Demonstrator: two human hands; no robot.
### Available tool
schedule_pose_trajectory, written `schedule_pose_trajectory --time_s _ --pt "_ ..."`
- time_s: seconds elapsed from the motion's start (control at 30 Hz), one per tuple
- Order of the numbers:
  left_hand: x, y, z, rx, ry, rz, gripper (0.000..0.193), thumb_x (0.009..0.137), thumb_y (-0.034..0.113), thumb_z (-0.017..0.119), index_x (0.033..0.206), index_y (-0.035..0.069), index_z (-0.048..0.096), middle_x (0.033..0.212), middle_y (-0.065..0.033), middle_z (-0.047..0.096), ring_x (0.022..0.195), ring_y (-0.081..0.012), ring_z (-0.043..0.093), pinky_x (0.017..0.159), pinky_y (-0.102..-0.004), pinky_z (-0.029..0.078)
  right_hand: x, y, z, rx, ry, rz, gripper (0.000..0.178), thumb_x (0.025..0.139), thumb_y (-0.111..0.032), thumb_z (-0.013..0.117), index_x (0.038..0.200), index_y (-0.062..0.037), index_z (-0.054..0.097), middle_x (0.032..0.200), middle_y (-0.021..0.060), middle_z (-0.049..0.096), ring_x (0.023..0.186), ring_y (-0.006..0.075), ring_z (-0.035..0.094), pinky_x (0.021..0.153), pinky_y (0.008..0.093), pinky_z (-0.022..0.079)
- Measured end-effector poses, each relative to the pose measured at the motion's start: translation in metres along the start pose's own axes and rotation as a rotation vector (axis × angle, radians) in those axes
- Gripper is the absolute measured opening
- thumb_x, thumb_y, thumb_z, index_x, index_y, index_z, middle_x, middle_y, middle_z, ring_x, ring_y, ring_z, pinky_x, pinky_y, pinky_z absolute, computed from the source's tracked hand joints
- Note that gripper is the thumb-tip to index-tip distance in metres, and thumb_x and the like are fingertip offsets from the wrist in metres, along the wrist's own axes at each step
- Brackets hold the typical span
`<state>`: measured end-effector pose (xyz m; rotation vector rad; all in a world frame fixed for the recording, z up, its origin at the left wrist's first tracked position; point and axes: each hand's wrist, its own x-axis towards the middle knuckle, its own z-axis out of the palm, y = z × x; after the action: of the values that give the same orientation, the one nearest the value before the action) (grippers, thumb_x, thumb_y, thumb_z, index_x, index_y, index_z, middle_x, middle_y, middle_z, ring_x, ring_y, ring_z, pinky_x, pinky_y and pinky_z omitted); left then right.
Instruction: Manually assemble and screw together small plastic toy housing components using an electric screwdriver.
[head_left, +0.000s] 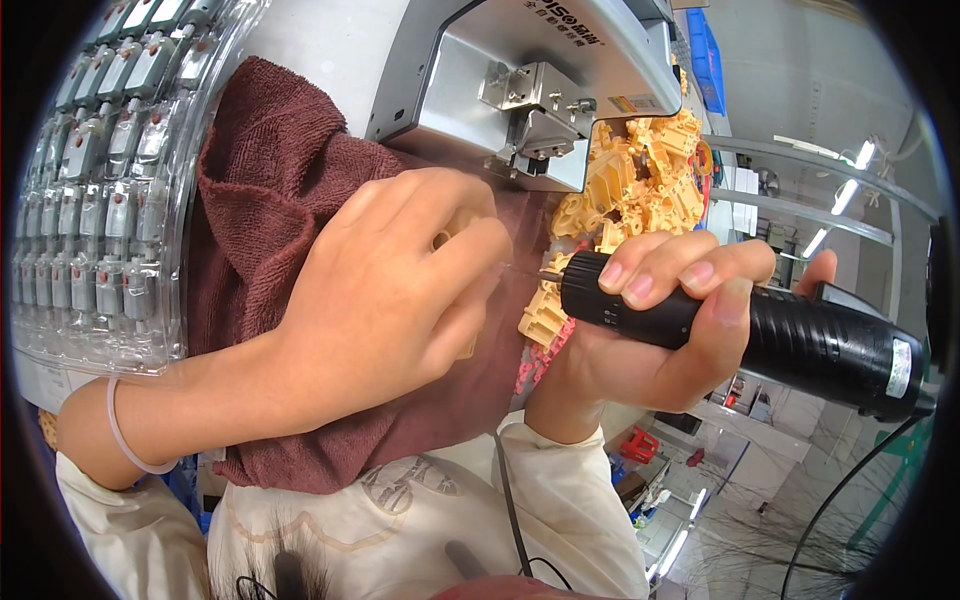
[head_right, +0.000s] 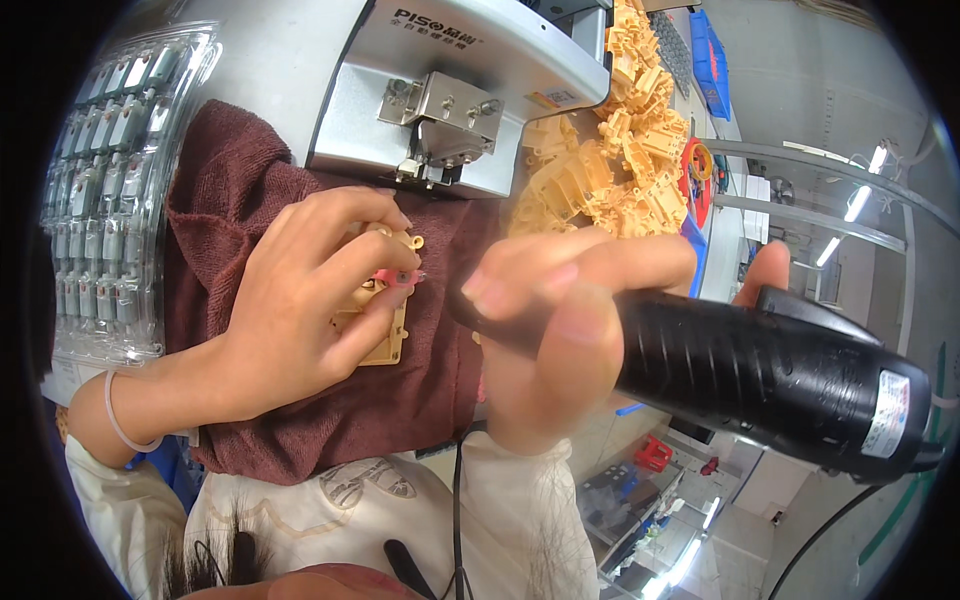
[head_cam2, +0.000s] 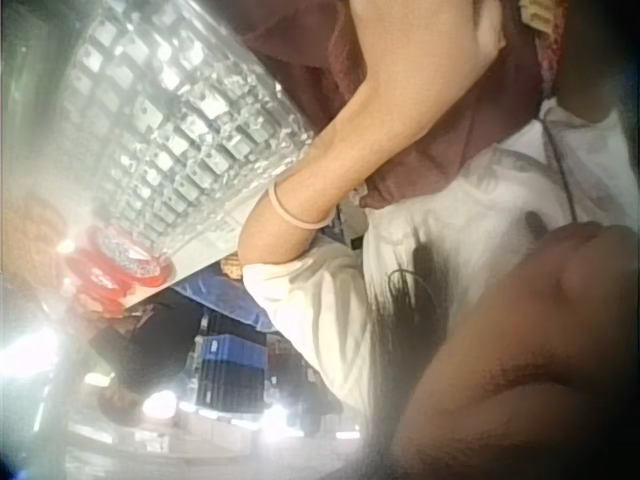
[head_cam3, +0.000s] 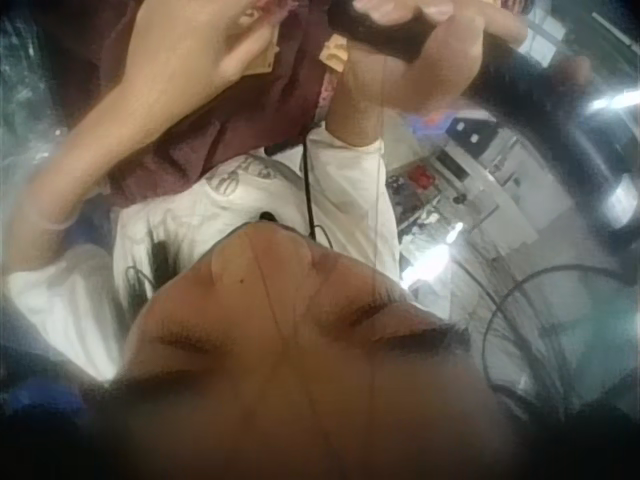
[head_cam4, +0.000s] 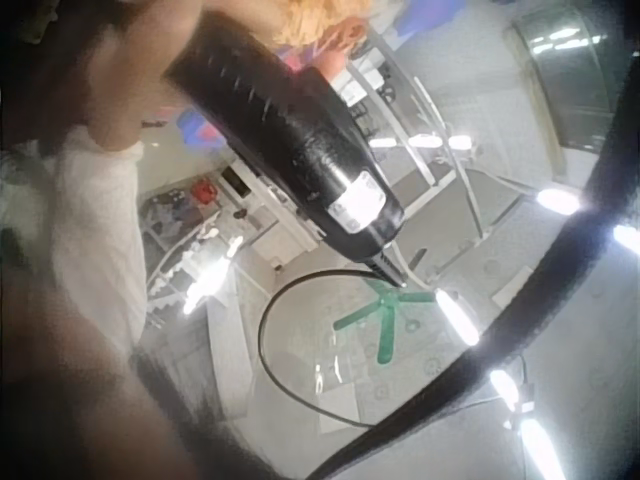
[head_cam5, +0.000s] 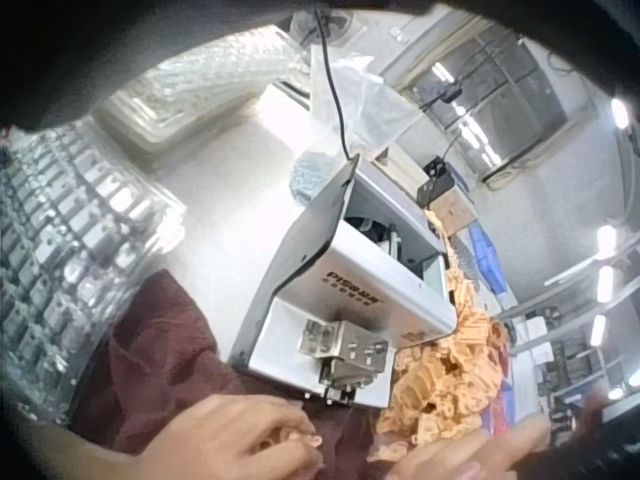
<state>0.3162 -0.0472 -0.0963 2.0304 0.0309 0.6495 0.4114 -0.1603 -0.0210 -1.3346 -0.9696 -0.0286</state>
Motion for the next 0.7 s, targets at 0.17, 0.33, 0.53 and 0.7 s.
schedule_pose_trajectory --time_s 0.17,0.33,0.53,0.7 --pt "0.0002 -0.0004 0.0009 -0.007 0.019 0.013 0.02 0.075 0.006 0.069 0.093 0.007 0.061 0.107 -0.0091 0.058 0.097 -0.0286 0.058 0.081 -0.039 0.045 0.0049 0.0033 -0.0033 -0.016 -0.034 -0.033 0.051 0.095 -0.012 0.045 0.141 -0.0065 0.024 0.078 0.0101 0.051 0.051 0.0179 0.054 0.047 0.0333 0.051" --pt "0.0009 0.0007 -0.001 0.021 -0.002 -0.003 0.02 0.075 0.006 0.069 0.092 0.007 0.06 0.106 -0.0094 0.058 0.097 -0.0293 0.057 0.081 -0.0387 0.045 0.0031 0.0037 -0.0029 -0.044 -0.078 -0.063 0.055 0.096 -0.012 0.043 0.146 -0.0068 0.022 0.08 0.0103 0.051 0.051 0.0176 0.054 0.045 0.033 0.05" --pt "0.0009 -0.001 0.0019 0.018 0.003 0.003 0.02 0.075 0.006 0.069 0.093 0.006 0.059 0.107 -0.0095 0.057 0.097 -0.0295 0.057 0.081 -0.0387 0.045 -0.0019 0.0054 -0.0023 -0.046 -0.004 -0.124 0.056 0.097 -0.012 0.042 0.148 -0.0067 0.02 0.081 0.0108 0.051 0.051 0.0181 0.054 0.045 0.033 0.051" --pt "0.0 0.0002 0.0001 0.019 0.0 0.009 0.021 0.075 0.005 0.069 0.093 0.006 0.059 0.107 -0.0094 0.057 0.097 -0.0295 0.057 0.081 -0.0385 0.044 -0.0031 0.0058 -0.0009 -0.023 -0.037 -0.145 0.054 0.097 -0.011 0.041 0.147 -0.0071 0.019 0.082 0.0112 0.051 0.052 0.0187 0.055 0.048 0.0344 0.052"
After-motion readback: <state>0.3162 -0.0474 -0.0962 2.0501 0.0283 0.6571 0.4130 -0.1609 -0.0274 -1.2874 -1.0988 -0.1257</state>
